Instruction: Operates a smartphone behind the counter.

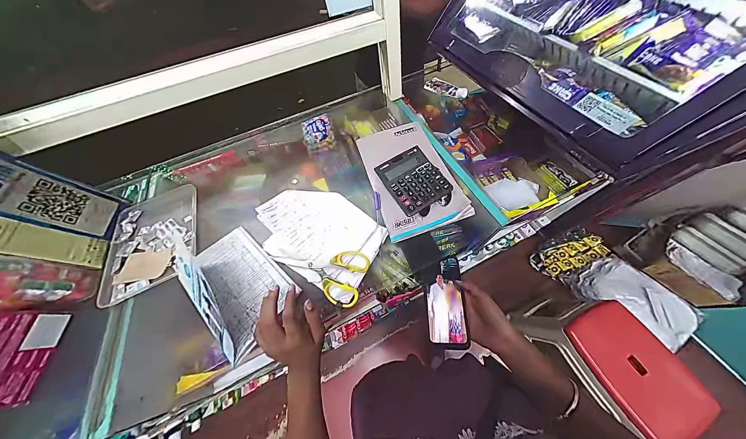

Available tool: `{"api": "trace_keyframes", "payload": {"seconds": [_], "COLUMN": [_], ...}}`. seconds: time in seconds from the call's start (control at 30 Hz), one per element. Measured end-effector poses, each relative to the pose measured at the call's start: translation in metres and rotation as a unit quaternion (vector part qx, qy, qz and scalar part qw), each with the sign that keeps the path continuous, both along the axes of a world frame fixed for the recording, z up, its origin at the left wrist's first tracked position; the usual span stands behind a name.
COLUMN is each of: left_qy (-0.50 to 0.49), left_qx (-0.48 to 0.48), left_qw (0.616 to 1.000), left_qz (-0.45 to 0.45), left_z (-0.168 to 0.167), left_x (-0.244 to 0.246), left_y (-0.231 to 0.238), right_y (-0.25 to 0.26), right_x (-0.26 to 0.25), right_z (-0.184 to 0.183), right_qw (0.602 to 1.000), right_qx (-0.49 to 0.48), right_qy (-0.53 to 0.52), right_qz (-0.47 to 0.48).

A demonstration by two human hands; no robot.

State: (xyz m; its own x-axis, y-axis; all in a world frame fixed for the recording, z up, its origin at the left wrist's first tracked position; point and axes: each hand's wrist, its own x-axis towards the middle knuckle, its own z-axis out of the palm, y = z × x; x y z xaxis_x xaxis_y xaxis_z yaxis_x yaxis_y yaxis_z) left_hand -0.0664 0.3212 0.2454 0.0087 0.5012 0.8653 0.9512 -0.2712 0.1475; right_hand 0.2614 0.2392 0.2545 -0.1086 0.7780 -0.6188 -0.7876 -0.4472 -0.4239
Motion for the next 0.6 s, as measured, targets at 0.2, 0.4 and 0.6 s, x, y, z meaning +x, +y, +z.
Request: {"api": "trace_keyframes", "payload": {"seconds": [0.2, 0.4, 0.6], "left_qy": [0.023, 0.021, 0.023], "left_qx": [0.01, 0.028, 0.061], "left_qw": [0.999, 0.996, 0.996], "left_qz": [0.024, 0.078, 0.064], "left_z": [-0.007, -0.016, -0.025], "left_x": [-0.001, 0.002, -0.003], "left_y": [0.001, 0.001, 0.005], "right_y": [0.005, 0.002, -0.001], "right_x": [0.007, 0.01, 0.019], "right_z": [-0.007, -0.015, -0.01], "right_qw": [0.998, 0.988, 0.983], "right_qx": [-0.009, 0.017, 0.013], "right_qy": [-0.063, -0.142, -0.169], "right_qz": [0.02, 0.053, 0.064]}}
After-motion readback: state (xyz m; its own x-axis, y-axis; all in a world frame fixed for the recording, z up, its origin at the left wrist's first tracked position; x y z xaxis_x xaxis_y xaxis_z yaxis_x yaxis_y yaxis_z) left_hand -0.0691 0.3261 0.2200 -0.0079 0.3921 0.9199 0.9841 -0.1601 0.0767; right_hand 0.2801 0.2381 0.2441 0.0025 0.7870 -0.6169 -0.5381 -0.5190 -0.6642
